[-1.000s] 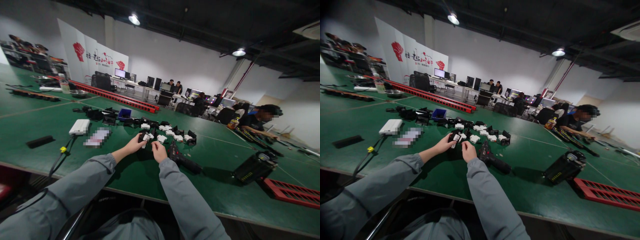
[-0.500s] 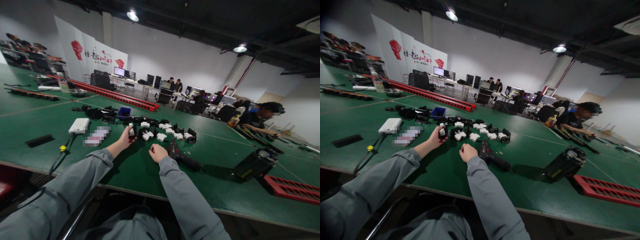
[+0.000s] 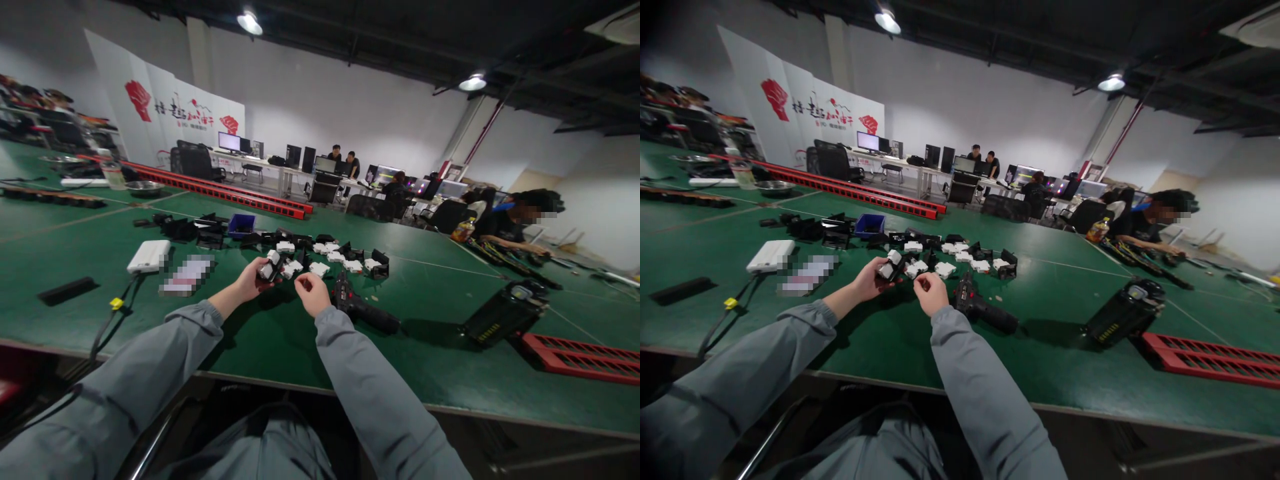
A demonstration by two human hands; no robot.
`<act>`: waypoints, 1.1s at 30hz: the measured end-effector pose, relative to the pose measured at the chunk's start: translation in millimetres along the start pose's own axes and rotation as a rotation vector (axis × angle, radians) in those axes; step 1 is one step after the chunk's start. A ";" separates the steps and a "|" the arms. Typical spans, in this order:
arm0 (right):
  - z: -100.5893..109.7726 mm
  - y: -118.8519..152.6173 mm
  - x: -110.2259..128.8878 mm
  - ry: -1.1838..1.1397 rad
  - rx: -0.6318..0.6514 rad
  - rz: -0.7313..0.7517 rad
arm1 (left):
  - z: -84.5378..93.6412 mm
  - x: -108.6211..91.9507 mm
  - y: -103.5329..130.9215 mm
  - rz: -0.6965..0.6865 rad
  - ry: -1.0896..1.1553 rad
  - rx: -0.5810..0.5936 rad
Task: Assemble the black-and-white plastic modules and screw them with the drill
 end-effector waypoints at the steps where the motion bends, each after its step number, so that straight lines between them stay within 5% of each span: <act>1: 1.0 -0.1 1.6 -0.022 -0.007 0.005 | -0.2 1.4 -0.6 0.001 -0.017 -0.004; 8: 3.8 4.1 13.8 0.014 0.042 0.037 | -2.5 13.0 -6.3 0.033 -0.140 0.094; 17: 8.4 -3.5 7.9 -0.137 -0.147 -0.065 | -12.0 17.1 9.5 -0.187 -0.496 0.338; 23: 0.2 3.0 11.7 -0.170 -0.047 -0.015 | -15.2 16.0 11.9 -0.361 -0.639 0.368; 33: -2.1 6.4 12.4 -0.075 0.019 -0.019 | -18.3 15.0 14.7 -0.419 -0.632 0.392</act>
Point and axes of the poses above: each hand's wrist, its own y-axis away from the middle knuckle, its own z-axis out of the back of the hand, x = y × z, the point moved 4 cm from there along -y, towards the middle knuckle, and after that the axes turned 13 degrees about -x, right-handed, at the moved point
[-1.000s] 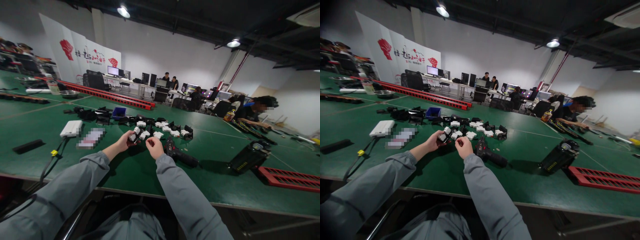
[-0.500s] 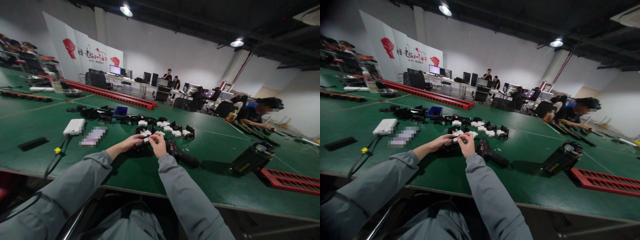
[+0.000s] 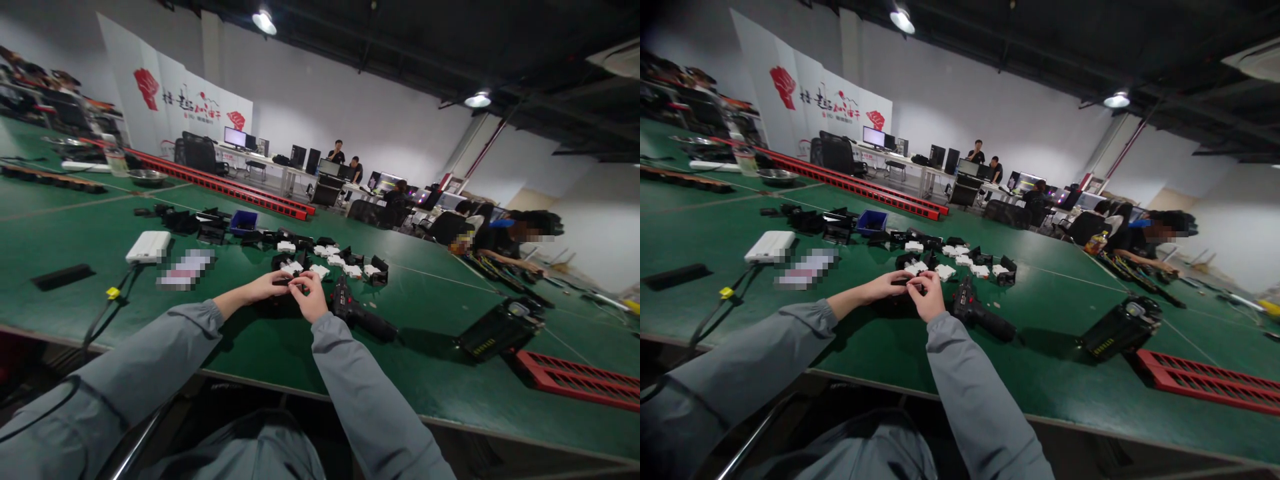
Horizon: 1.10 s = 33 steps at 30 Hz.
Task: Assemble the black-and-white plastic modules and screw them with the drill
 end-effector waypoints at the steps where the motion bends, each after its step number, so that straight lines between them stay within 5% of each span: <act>1: -0.1 -0.1 0.0 -0.002 -0.002 -0.004 | -0.2 -0.4 0.5 -0.003 0.001 0.000; 15: -0.2 -1.8 -14.9 0.081 -0.063 -0.073 | -2.9 -0.2 3.6 0.065 0.054 -0.007; 33: -10.6 2.8 -25.5 -0.018 0.034 -0.129 | 1.2 2.0 1.2 0.159 0.145 -0.053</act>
Point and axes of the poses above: each hand's wrist, its own y-axis away from the middle knuckle, its own z-axis out of the back of the hand, x = y × z, the point moved 4 cm from there along -y, towards the middle knuckle, and after that the axes turned 13 degrees about -x, right-handed, at the moved point
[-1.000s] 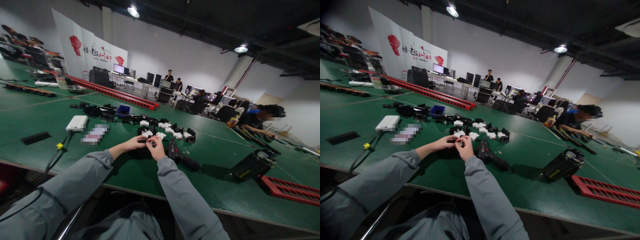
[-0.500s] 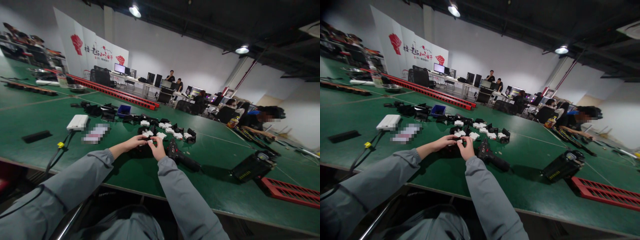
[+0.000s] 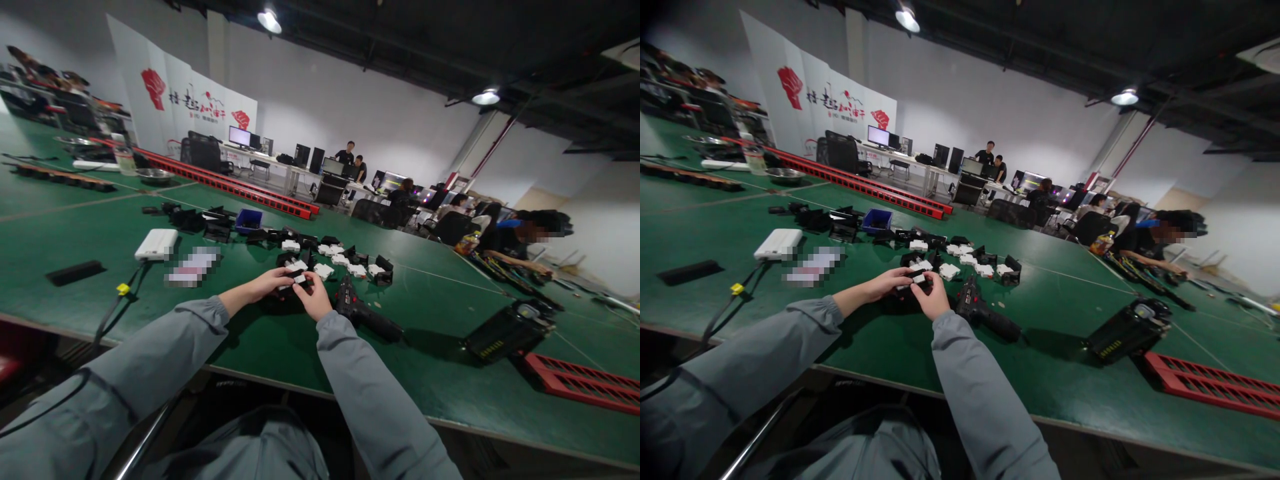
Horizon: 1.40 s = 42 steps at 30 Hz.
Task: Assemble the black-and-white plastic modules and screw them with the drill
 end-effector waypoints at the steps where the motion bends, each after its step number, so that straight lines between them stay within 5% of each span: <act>1: 0.3 0.5 0.3 -0.003 -0.003 0.001 | 0.2 0.0 -0.3 -0.006 -0.006 0.002; 17: 12.1 7.3 35.6 0.066 -0.090 0.342 | 1.6 5.3 -2.3 0.066 0.045 0.099; 42: 14.0 5.8 37.6 0.112 -0.079 0.363 | 1.3 1.1 1.6 0.095 0.000 0.166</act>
Point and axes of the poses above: each hand's wrist, its own y-axis away from the middle knuckle, its own z-axis out of the back of the hand, x = y × z, the point moved 4 cm from there along -y, towards the middle knuckle, and after that the axes turned 13 degrees about -x, right-handed, at the moved point
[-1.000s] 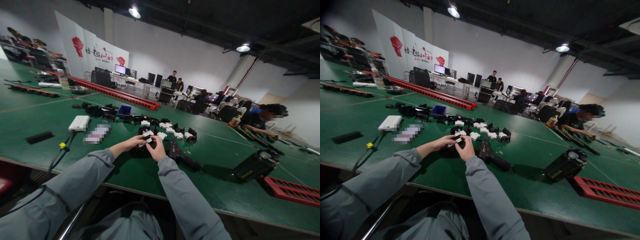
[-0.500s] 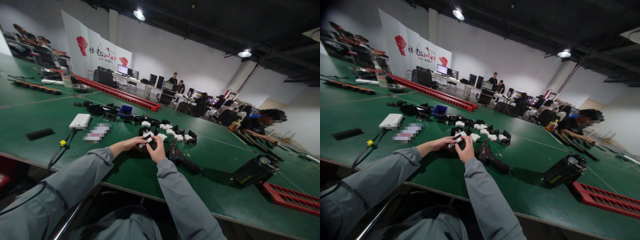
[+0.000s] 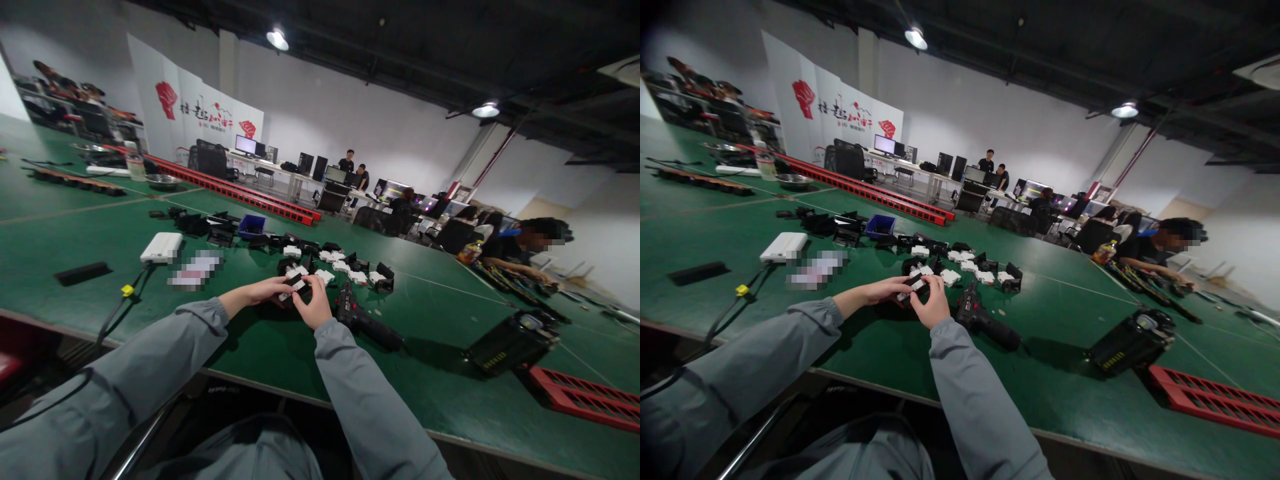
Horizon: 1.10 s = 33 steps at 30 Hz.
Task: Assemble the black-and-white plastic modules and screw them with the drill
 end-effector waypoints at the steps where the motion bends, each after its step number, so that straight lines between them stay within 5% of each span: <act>1: 0.2 -0.2 0.3 0.003 0.006 0.004 | 0.3 1.0 -0.9 0.001 0.006 -0.008; 33: -0.5 0.4 -2.2 0.061 0.100 -0.007 | -1.1 -0.9 1.5 -0.029 -0.064 0.001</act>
Point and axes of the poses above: each hand's wrist, its own y-axis away from the middle knuckle, its own z-axis out of the back of the hand, x = y × z, the point moved 4 cm from there along -y, towards the middle knuckle, and after that the axes turned 13 degrees about -x, right-handed, at the moved point
